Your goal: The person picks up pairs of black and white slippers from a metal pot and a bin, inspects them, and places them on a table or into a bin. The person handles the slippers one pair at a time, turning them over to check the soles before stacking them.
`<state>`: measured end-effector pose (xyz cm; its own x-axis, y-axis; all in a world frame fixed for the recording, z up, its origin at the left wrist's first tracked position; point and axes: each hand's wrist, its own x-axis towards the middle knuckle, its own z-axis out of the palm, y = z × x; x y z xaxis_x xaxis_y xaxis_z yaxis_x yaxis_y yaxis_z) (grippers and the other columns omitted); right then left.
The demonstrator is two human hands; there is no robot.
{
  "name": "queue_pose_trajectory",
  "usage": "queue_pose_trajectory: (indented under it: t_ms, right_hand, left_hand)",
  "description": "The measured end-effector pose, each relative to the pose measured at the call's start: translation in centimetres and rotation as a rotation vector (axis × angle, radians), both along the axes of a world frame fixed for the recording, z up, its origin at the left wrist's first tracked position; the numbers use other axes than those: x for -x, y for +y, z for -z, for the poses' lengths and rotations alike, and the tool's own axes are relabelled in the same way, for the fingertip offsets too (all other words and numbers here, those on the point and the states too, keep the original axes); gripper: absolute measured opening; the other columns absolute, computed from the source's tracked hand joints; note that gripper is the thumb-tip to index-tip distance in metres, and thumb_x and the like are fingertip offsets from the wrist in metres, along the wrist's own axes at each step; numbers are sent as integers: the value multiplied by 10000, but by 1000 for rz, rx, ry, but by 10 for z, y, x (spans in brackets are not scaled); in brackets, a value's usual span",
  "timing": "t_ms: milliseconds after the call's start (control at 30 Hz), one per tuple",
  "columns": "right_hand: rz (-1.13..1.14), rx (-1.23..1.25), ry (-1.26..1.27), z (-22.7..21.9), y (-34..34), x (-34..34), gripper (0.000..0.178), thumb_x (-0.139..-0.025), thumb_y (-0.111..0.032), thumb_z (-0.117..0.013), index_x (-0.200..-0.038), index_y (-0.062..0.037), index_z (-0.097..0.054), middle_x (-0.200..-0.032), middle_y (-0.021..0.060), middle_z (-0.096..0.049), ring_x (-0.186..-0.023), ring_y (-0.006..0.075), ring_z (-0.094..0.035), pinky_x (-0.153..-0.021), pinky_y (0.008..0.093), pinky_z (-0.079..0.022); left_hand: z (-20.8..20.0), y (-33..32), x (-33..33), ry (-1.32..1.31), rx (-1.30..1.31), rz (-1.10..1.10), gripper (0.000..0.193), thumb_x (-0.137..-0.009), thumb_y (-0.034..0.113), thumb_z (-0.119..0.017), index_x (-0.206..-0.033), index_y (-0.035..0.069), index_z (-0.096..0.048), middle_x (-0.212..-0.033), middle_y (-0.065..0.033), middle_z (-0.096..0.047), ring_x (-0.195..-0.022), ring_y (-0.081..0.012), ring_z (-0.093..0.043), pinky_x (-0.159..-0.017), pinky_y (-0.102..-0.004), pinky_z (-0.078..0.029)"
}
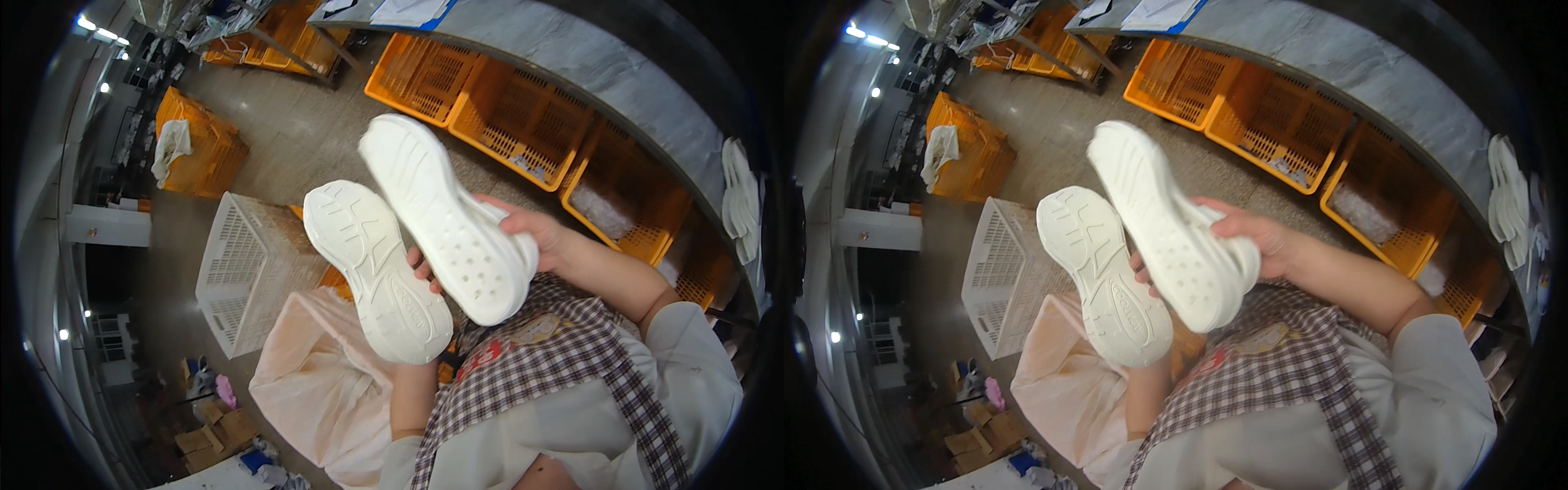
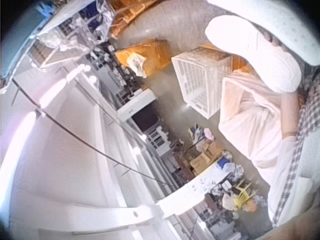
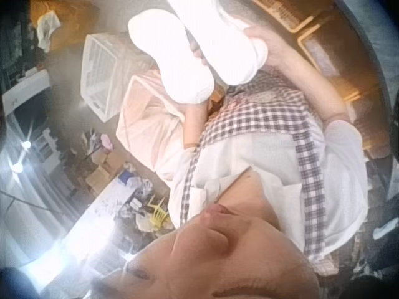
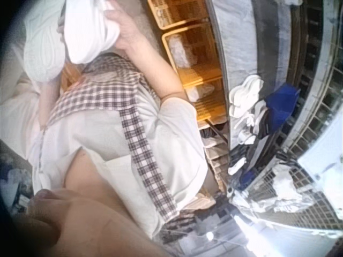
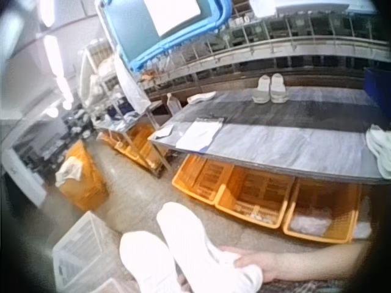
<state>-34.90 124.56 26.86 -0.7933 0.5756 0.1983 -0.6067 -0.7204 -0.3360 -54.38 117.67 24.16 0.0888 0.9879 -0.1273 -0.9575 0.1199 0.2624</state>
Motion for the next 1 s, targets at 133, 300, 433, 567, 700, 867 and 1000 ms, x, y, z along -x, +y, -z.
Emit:
queue_pose_trajectory:
  t_ms: [133,300,433,567,700,867,1000]
  right_hand:
    - [68,1,-1,0,-1,-4,807,-781,-274,-673,-1425,-47,-241,-1325,276,-430,-1241,368,-462,-1028,535,-383]
    - [213,87,-351,14,-9,-18,770,-793,-110,-629,-1444,-47,-221,-1393,193,-395,-1216,300,-500,-1021,446,-422]
    - [347,-487,-814,32,-18,-21,666,-904,-251,-593,-1449,-45,-269,-1441,147,-350,-1252,234,-446,-1040,334,-370]
    - [356,-315,-633,40,-14,-28,553,-986,-331,-450,-1427,-22,-323,-1397,150,-423,-1240,205,-453,-1016,307,-384]
    - [677,-813,-1258,27,-18,-77,495,-982,-421,-422,-1353,-96,-461,-1393,158,-421,-1339,296,-290,-1101,448,-206]
    - [1557,-423,-1859,-29,-46,-268,343,-818,-203,-657,-1114,-46,-584,-1143,143,-573,-1171,266,-487,-981,410,-398]
    - [1359,-3,-3165,-54,-96,-441,380,-794,-182,-644,-1154,-71,-592,-1087,141,-598,-1051,323,-527,-923,432,-421]
  left_hand:
    - [5,8,10,-319,-72,192,446,-916,356,-499,-1219,35,-435,-996,-127,-414,-895,-242,-438,-744,-399,-493]
    - [2,6,-8,17,344,-194,460,-953,345,-457,-1271,13,-439,-1171,-188,-524,-1011,-285,-574,-810,-394,-521]
    - [13,20,-22,490,217,280,509,-988,362,-380,-1335,-10,-398,-1258,-198,-519,-1105,-312,-573,-886,-432,-532]
    - [31,33,-39,600,258,304,569,-989,416,-352,-1403,30,-295,-1356,-190,-426,-1179,-314,-514,-915,-427,-512]
    - [41,41,-57,624,260,353,545,-983,395,-375,-1377,21,-324,-1323,-191,-452,-1144,-309,-533,-895,-420,-522]
    - [48,44,-64,647,271,345,516,-976,367,-405,-1345,9,-360,-1282,-191,-484,-1100,-304,-556,-870,-410,-535]
    - [54,48,-61,610,283,329,493,-970,346,-428,-1319,-1,-388,-1249,-192,-510,-1065,-300,-575,-850,-402,-545]
